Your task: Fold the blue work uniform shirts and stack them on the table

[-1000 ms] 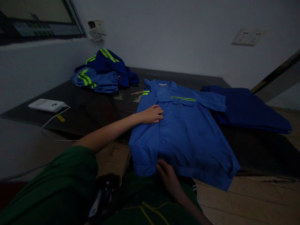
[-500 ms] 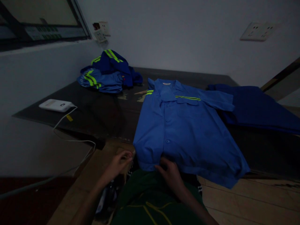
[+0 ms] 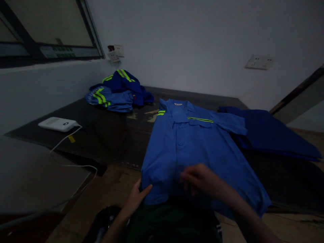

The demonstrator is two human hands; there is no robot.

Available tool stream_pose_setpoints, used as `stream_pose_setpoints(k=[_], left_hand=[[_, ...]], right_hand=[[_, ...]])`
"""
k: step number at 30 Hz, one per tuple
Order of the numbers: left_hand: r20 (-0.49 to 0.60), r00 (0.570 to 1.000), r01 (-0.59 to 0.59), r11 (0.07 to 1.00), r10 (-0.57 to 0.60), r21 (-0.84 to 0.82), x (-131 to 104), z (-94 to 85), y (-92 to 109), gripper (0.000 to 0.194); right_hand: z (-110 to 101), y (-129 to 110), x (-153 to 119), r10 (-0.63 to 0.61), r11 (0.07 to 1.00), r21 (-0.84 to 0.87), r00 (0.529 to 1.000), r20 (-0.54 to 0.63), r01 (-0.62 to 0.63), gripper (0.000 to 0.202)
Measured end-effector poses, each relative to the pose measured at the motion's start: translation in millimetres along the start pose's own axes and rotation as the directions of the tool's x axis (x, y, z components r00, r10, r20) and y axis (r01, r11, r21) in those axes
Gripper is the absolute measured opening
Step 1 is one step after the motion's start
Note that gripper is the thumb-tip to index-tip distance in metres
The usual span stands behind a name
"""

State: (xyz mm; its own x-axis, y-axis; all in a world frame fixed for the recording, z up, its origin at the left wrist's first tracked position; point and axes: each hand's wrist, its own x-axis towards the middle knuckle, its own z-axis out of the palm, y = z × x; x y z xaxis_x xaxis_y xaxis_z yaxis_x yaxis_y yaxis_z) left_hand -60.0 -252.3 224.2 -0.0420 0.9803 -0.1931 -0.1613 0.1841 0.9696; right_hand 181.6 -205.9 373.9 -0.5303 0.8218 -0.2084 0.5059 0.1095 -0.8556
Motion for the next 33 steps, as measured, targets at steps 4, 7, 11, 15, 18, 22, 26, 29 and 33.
stream_pose_setpoints(k=[4,7,11,15,18,22,26,29,33], left_hand=[[-0.06,0.998,-0.017,1.0,0.018,0.027,2.0,2.9,-22.2,0.072],[-0.074,0.997,-0.031,0.995,0.039,0.097,2.2,1.0,-33.4,0.07],[-0.068,0.997,-0.023,0.986,0.035,0.163,2.1,2.6,-40.1,0.062],[-0.145,0.988,-0.036,0.984,0.062,0.177,4.0,9.2,-47.1,0.061],[-0.2,0.977,-0.038,0.983,0.074,0.177,4.3,11.4,-54.3,0.061],[-0.225,0.971,-0.038,0.979,0.084,0.201,2.3,10.3,-56.1,0.064],[-0.143,0.987,-0.042,0.975,0.074,0.218,1.2,8.0,-55.0,0.062],[-0.179,0.968,-0.124,0.953,0.177,0.276,-5.1,4.3,-60.7,0.064],[-0.289,0.74,-0.39,0.737,0.607,0.552,-26.3,-2.7,-54.9,0.066]], right_hand=[[-70.9,-16.9,91.2,0.054,0.976,0.217,0.933,-0.355,0.026,0.023],[-88.1,-13.8,158.0,0.223,0.867,0.499,0.906,-0.36,-0.015,0.037],[-71.5,-9.3,207.7,0.221,0.764,0.629,0.86,-0.46,0.14,0.046],[-67.9,-12.9,230.8,0.224,0.744,0.628,0.8,-0.556,0.228,0.049],[-86.1,-12.1,240.3,0.241,0.767,0.601,0.767,-0.595,0.225,0.054],[-107.8,2.0,243.3,0.067,0.924,0.316,0.721,-0.69,0.217,0.059],[-107.0,22.4,234.0,-0.2,0.971,-0.233,0.708,-0.677,0.051,0.05],[-105.4,30.3,219.7,-0.323,0.834,-0.547,0.742,-0.588,-0.071,0.045],[-115.3,28.1,195.8,-0.346,0.648,-0.724,0.756,-0.556,-0.237,0.046]])
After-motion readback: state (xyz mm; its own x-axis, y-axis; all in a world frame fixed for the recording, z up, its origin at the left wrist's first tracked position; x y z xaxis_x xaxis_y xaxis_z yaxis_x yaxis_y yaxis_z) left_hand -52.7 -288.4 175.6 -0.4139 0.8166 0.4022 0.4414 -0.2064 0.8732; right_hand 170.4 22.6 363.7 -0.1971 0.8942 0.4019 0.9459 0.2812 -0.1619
